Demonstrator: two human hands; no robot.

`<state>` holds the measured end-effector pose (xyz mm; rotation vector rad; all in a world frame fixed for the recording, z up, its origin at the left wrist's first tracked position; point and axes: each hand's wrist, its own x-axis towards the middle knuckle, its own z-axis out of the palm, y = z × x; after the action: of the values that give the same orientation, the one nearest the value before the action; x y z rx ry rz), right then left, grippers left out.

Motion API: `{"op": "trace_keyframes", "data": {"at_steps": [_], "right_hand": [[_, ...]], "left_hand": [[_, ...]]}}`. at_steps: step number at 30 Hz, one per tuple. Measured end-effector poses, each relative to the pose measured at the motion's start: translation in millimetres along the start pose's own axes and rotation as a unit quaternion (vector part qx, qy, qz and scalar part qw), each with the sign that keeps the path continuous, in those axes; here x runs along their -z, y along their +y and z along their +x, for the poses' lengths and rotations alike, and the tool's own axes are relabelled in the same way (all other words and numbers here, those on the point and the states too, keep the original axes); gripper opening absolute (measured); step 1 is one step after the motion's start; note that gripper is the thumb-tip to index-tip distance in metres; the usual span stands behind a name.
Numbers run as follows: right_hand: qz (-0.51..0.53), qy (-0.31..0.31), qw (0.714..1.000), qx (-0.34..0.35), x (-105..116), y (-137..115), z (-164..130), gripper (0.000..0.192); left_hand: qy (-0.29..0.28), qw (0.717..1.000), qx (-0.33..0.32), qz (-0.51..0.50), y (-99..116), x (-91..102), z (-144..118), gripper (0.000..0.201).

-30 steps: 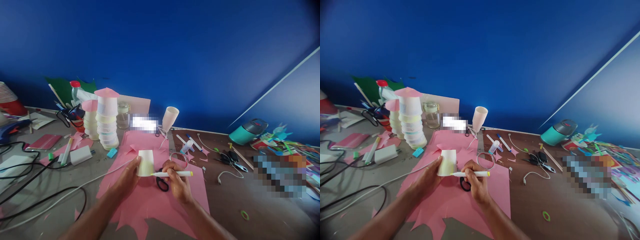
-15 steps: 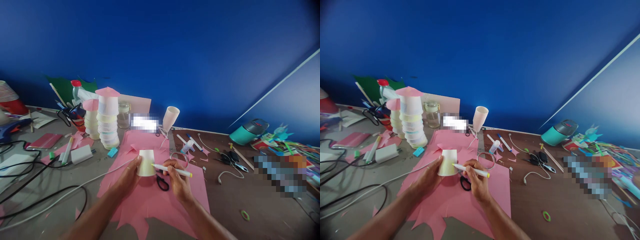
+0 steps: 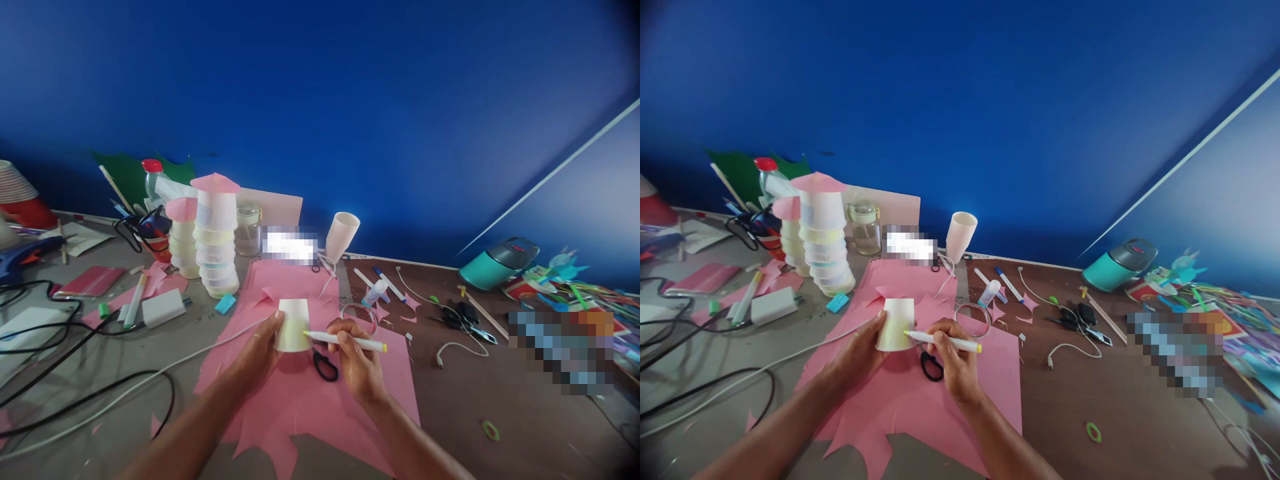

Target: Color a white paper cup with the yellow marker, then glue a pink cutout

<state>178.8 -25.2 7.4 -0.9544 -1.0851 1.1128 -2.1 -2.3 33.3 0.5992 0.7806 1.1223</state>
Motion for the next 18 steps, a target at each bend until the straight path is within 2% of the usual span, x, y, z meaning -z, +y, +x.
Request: {"op": "trace_keyframes", "data": {"at_steps": [4, 7, 9, 12, 18], "right_hand": [[0.006, -0.017, 1.0, -0.004, 1, 1, 1, 0.037], [0.01, 0.004, 1.0, -0.007, 0, 1, 1, 0.036], [0.0, 0.02, 1.0, -0.009, 0, 1, 1, 0.035], [-0.007, 0.006, 1.0, -0.001, 0, 1, 0, 0.035], [-0.011, 0.034, 0.999, -0.003, 0, 0, 0, 0.036]], "left_hand": [[-0.007, 1.0, 0.008, 0.006, -5, 2.7, 4, 0.019], [-0.024, 1.0, 0.01, -0.016, -13, 7.8, 8, 0.029], [-0.025, 0.999, 0.01, -0.02, -17, 10.6, 11, 0.031], [-0.023, 1.0, 0.001, -0.02, -21, 12.6, 14, 0.033], [-0.015, 1.0, 0.015, -0.011, -18, 10.5, 11, 0.034]]}}
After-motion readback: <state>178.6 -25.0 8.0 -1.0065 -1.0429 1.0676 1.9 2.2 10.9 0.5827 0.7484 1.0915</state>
